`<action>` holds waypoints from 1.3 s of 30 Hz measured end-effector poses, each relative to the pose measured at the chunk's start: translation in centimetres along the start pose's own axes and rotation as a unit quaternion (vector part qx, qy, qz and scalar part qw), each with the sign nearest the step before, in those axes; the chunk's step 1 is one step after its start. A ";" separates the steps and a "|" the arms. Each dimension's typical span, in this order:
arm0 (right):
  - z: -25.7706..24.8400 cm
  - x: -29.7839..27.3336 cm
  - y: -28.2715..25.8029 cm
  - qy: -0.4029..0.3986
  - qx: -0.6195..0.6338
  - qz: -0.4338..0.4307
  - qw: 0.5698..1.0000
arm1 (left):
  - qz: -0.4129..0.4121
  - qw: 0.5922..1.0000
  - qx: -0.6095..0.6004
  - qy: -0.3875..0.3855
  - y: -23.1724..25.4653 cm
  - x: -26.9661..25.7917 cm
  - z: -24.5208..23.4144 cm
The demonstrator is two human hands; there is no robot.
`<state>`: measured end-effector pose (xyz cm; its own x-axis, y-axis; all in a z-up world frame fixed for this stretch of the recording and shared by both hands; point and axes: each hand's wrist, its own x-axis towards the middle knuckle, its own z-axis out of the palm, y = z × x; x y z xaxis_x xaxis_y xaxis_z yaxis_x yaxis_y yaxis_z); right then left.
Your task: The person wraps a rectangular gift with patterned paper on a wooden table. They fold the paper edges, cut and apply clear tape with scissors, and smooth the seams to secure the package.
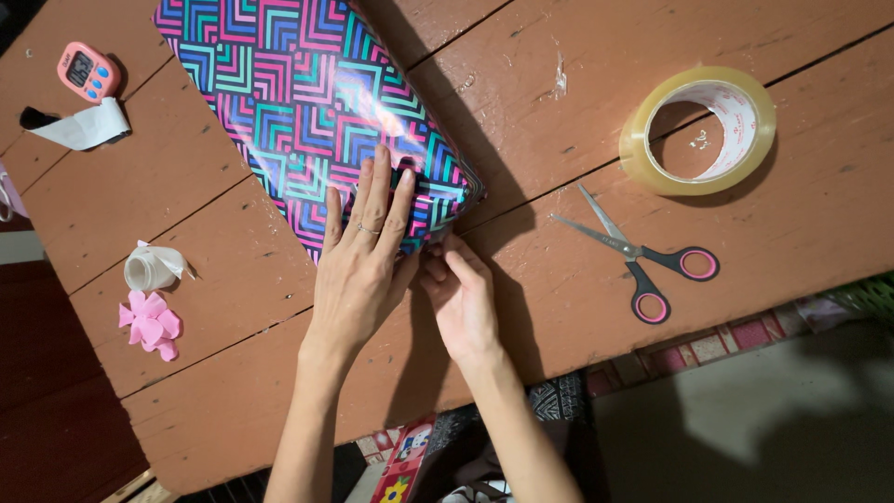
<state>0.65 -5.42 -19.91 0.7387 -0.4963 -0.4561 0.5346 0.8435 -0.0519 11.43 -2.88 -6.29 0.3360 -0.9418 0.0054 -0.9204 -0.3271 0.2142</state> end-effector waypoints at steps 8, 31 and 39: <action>0.5 -0.2 0.0 0.012 0.024 0.015 1.000 | -0.008 1.000 0.003 -0.008 -0.1 0.0 0.1; 2.3 -0.8 -0.1 0.062 0.014 0.007 0.998 | -0.005 1.000 -0.001 0.001 -0.1 0.1 0.2; 1.5 -0.2 1.0 0.048 0.023 -0.037 0.998 | -0.006 1.000 0.000 -0.002 -0.1 0.1 0.2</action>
<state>1.67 -4.76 -18.50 0.6546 -0.5334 -0.5357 0.6068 0.7934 -0.0485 11.48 -2.99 -6.51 0.3469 -0.9379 -0.0018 -0.9161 -0.3393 0.2134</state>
